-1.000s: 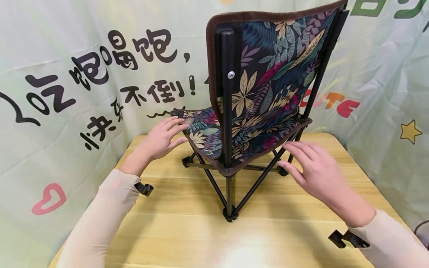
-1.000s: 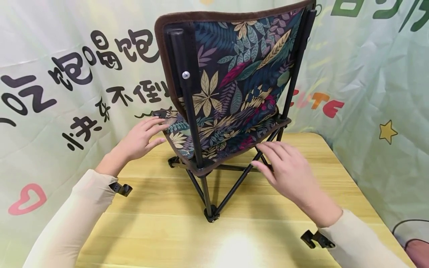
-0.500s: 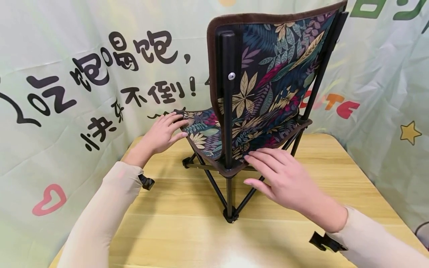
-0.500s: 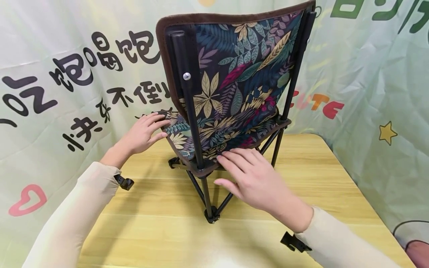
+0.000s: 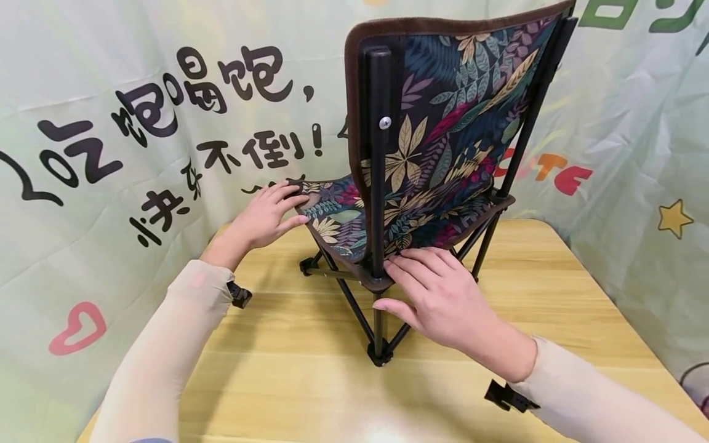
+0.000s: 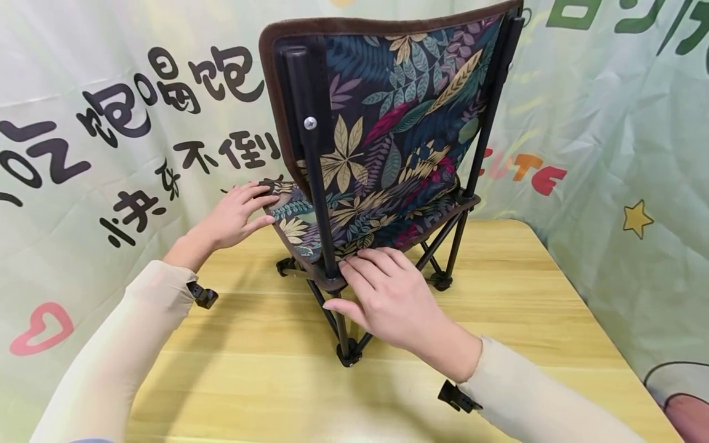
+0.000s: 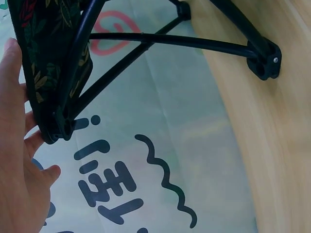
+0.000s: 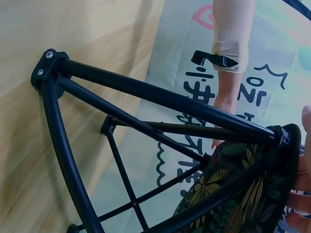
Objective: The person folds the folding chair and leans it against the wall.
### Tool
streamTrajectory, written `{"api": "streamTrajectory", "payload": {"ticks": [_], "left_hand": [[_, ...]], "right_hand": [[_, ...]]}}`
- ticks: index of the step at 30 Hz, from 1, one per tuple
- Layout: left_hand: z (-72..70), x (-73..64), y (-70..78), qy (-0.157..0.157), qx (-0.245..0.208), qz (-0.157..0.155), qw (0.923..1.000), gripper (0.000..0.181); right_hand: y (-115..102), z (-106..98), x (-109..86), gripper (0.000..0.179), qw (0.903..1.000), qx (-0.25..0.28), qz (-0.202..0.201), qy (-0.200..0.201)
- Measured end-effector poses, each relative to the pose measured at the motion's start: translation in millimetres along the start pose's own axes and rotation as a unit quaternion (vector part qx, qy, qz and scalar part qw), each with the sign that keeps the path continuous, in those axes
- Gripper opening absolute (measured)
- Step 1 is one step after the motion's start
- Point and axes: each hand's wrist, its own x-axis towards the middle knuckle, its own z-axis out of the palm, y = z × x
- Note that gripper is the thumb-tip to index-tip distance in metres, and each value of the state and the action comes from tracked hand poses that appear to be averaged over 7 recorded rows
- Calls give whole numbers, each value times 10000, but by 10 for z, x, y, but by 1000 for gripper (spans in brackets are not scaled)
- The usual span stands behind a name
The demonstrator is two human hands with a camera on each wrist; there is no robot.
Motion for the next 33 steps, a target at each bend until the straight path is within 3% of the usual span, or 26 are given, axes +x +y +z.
{"api": "streamTrajectory", "payload": {"ticks": [12, 24, 33], "left_hand": [[-20, -76, 23, 2, -44, -25, 10000, 55], [-33, -191, 47, 236, 193, 431, 9986, 56], [-9, -357, 135, 566, 6, 618, 9965, 60]], "right_hand": [[-22, 35, 74, 52, 9972, -151, 18, 730], [43, -61, -45, 47, 9962, -256, 38, 833], [117, -151, -193, 45, 9974, -274, 135, 657]]}}
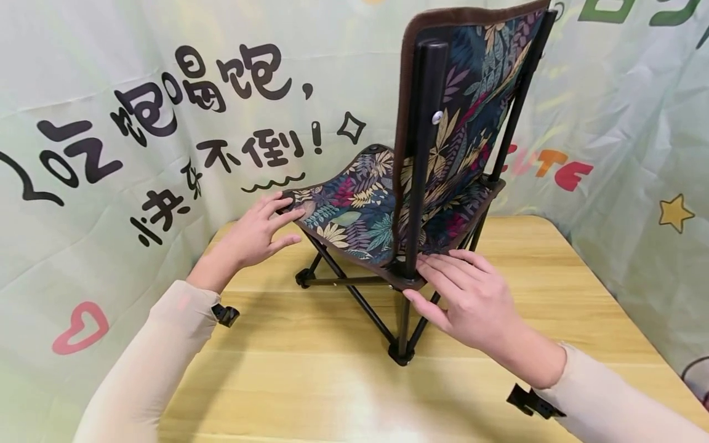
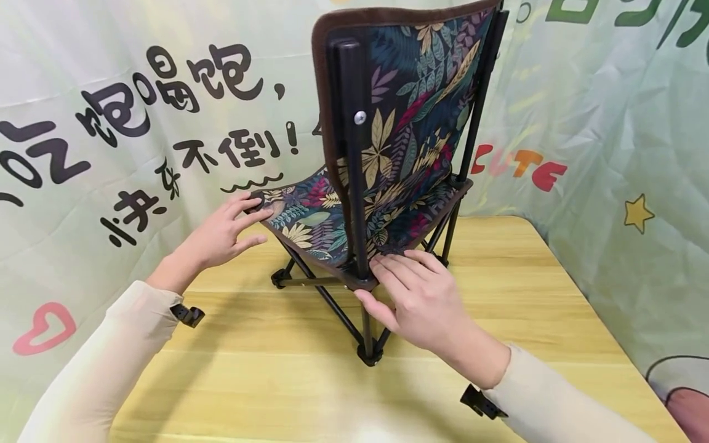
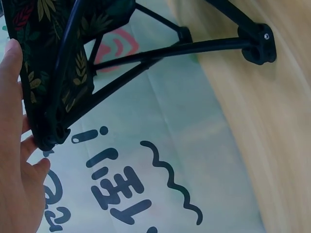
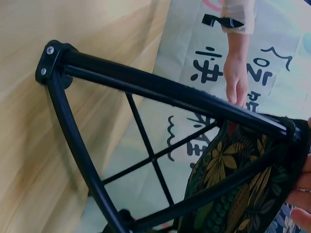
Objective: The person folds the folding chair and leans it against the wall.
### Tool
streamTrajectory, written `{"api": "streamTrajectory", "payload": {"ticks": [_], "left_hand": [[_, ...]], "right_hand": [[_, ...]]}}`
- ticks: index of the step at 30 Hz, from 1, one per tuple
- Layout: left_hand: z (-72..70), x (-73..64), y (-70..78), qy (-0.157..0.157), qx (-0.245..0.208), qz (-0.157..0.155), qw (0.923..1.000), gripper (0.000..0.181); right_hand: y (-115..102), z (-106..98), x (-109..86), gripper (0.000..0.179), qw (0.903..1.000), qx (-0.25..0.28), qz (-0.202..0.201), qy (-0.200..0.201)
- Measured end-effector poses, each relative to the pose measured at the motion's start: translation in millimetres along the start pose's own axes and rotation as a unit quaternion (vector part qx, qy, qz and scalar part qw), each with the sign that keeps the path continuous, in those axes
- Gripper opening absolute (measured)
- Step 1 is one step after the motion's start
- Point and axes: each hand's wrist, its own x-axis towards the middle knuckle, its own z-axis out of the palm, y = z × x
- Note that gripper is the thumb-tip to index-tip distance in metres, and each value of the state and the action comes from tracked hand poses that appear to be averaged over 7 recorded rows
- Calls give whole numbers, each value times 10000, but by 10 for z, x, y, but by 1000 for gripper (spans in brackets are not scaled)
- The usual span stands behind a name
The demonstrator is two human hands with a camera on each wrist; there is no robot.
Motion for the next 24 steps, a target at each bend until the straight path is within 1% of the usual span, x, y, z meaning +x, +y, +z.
{"api": "streamTrajectory", "payload": {"ticks": [4, 8, 11, 15, 20, 24], "left_hand": [[-3, -53, 54, 232, 121, 202, 9995, 66], [12, -100, 105, 664, 274, 532, 9960, 72], [2, -115, 170, 894, 275, 734, 9929, 71], [-17, -115, 267, 996, 308, 967, 9898, 70], [-44, -121, 389, 1188, 494, 1336, 9826, 70], [-77, -141, 490, 1337, 584, 1472, 9783, 70]], "right_hand": [[53, -54, -53, 45, 10000, 67, 39, -55], [99, -109, -102, 52, 9997, 99, 92, -224], [140, -160, -147, 55, 9994, 87, 160, -297], [219, -236, -214, 54, 9989, 138, 272, -358], [357, -322, -299, 54, 9966, 356, 398, -631], [497, -370, -377, 53, 9935, 573, 492, -850]]}}
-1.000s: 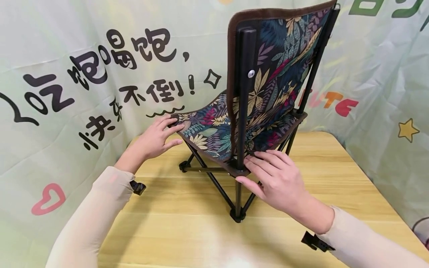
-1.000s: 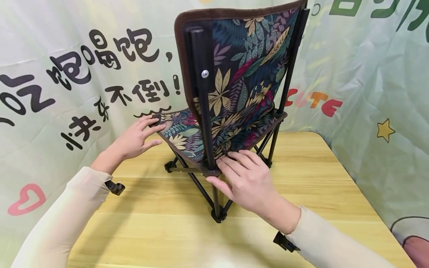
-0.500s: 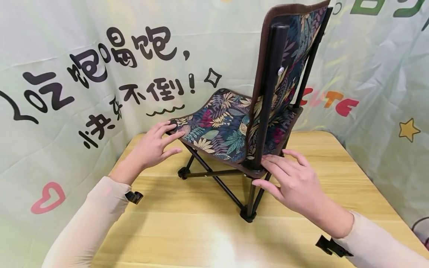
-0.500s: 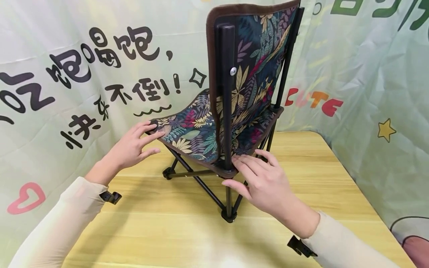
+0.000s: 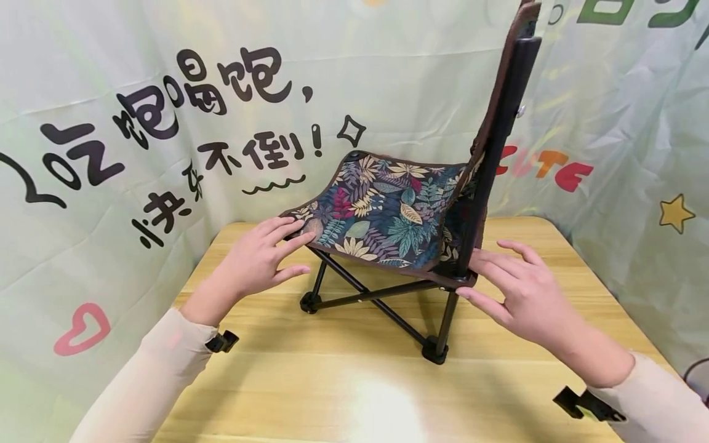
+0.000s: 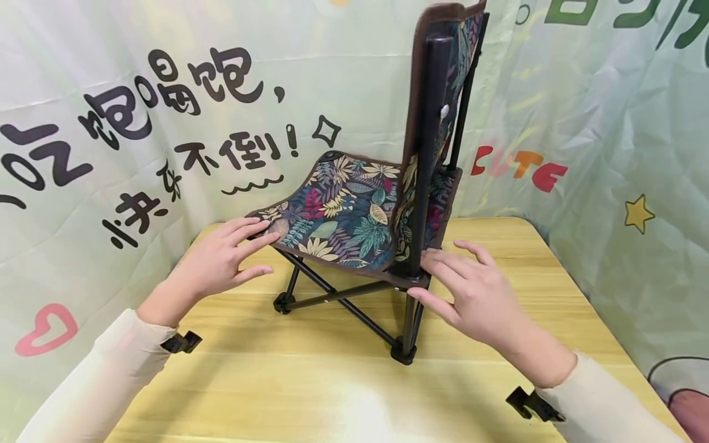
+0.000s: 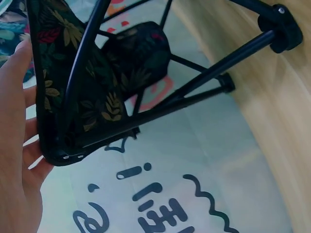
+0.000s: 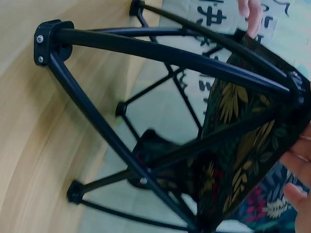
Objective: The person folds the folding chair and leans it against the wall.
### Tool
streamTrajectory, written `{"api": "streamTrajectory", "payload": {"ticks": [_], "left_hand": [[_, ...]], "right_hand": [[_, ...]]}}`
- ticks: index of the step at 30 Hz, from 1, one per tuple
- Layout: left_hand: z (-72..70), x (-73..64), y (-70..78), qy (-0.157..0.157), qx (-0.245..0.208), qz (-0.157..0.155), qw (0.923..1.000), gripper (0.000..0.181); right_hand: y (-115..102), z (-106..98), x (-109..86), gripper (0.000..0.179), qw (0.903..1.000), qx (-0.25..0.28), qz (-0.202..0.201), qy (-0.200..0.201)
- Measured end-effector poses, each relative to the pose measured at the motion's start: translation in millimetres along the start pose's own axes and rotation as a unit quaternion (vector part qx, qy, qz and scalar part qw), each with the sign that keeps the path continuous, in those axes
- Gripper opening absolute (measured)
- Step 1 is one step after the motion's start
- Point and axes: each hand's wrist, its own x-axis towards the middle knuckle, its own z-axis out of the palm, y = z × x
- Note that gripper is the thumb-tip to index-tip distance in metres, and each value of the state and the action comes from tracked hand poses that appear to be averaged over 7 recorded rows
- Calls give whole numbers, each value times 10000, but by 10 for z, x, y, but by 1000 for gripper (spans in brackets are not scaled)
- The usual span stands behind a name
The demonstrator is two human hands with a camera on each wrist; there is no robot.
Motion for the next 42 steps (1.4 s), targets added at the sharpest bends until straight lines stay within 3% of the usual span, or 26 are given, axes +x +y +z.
{"api": "streamTrajectory", "payload": {"ticks": [11, 18, 26, 30, 34, 37, 42], "left_hand": [[-54, 16, 153, 214, 12, 205, 9996, 62], [-62, 31, 214, 266, -272, 350, 9987, 64], [-78, 80, 289, 544, -505, 610, 9954, 53], [-93, 118, 218, 297, -1141, 401, 9922, 52], [-93, 144, 83, -125, -1911, 23, 9815, 46], [-87, 144, 47, -281, -2090, 52, 9775, 39], [-77, 153, 120, -172, -1937, 231, 9806, 40]], "right_hand": [[372, -59, -163, 58, 9978, 201, 162, -613], [497, -65, -156, 55, 9968, 390, -8, -700], [659, -164, -221, 60, 9935, 423, 273, -1021], [716, -206, -247, 60, 9926, 452, 367, -1068], [757, -228, -287, 59, 9918, 433, 469, -1109], [777, -234, -315, 60, 9913, 385, 590, -1112], [840, -233, -331, 61, 9920, 263, 735, -989]]}}
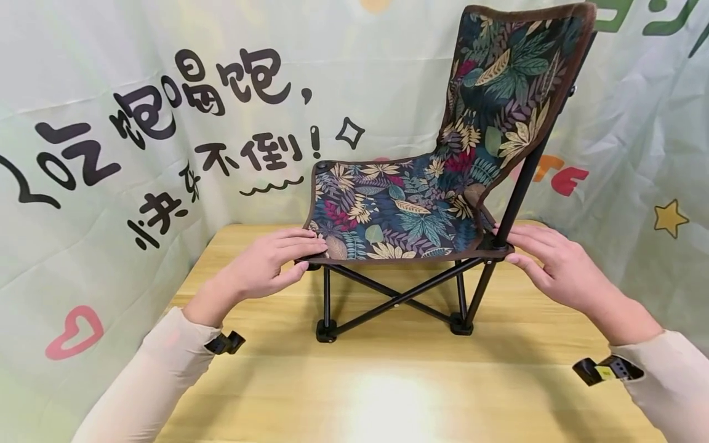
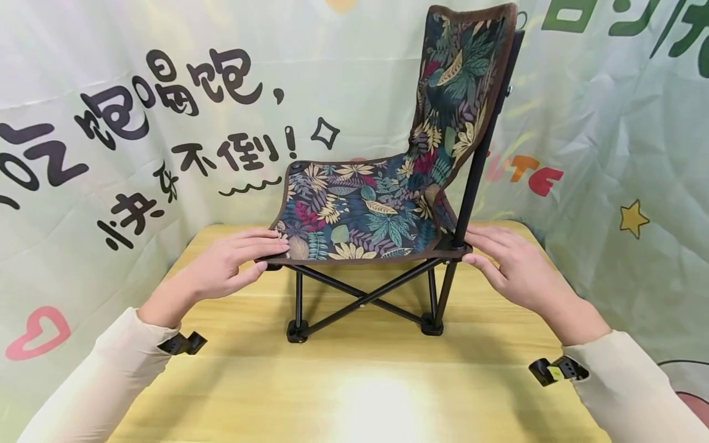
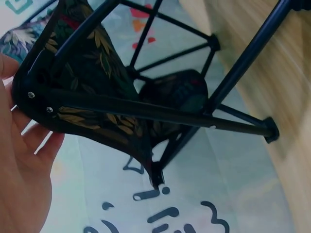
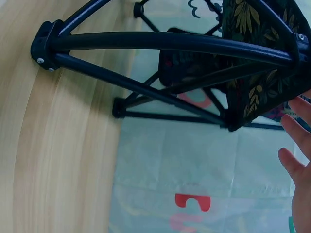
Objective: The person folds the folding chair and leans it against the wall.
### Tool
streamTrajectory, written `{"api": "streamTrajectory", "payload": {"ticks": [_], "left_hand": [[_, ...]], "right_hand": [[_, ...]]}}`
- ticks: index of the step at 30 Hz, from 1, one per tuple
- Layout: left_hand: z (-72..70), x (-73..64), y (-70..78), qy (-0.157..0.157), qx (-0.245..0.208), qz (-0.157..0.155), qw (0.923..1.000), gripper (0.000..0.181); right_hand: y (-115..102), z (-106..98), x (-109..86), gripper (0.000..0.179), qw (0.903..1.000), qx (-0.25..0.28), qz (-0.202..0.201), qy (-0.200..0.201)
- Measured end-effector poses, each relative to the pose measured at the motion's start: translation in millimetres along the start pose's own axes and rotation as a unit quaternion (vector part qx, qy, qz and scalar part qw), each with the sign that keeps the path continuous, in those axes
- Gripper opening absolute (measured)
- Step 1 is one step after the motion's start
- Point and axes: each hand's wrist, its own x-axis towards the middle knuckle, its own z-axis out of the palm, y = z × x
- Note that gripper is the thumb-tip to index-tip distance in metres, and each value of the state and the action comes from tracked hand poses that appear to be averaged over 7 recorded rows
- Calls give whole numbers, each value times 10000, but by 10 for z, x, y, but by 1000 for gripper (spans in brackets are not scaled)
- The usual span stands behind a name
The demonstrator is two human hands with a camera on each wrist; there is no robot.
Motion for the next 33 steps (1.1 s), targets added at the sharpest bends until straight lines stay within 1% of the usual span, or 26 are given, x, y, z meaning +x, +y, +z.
{"api": "streamTrajectory", "payload": {"ticks": [3, 4, 8, 11, 16, 20, 24, 27, 30, 32, 33], "left_hand": [[19, 41, 92, -15, 156, 157, 9998, 45], [18, 35, 92, -31, 160, 265, 9995, 47], [7, 6, 81, -58, 62, 574, 9983, 50], [25, 10, 148, -43, 90, 628, 9980, 50], [50, 47, 242, 19, 215, 835, 9963, 48], [62, 104, 325, 139, 485, 1012, 9936, 47], [78, 168, 396, 164, 601, 1160, 9913, 47], [98, 218, 436, 162, 568, 1312, 9896, 49], [70, 252, 373, 136, 435, 1631, 9856, 50], [38, 270, 329, 28, 323, 1783, 9834, 51], [17, 278, 300, -60, 195, 1850, 9825, 52]], "right_hand": [[46, -13, -33, 61, 9998, -101, 165, 50], [14, -19, -41, 59, 9994, -175, 281, 51], [-118, -40, -64, 42, 9960, -466, 760, 6], [-87, -37, -56, 34, 9937, -533, 984, -38], [-44, -34, 3, 32, 9900, -606, 1264, -148], [17, -21, 69, 32, 9878, -730, 1356, -225], [49, -28, 139, 34, 9826, -941, 1537, -448], [40, -22, 188, 34, 9744, -1131, 1843, -614], [-124, -21, 220, 34, 9560, -1367, 2496, -717], [-257, -22, 241, 36, 9429, -1495, 2898, -677], [-334, -25, 254, 36, 9371, -1588, 3045, -631]]}}
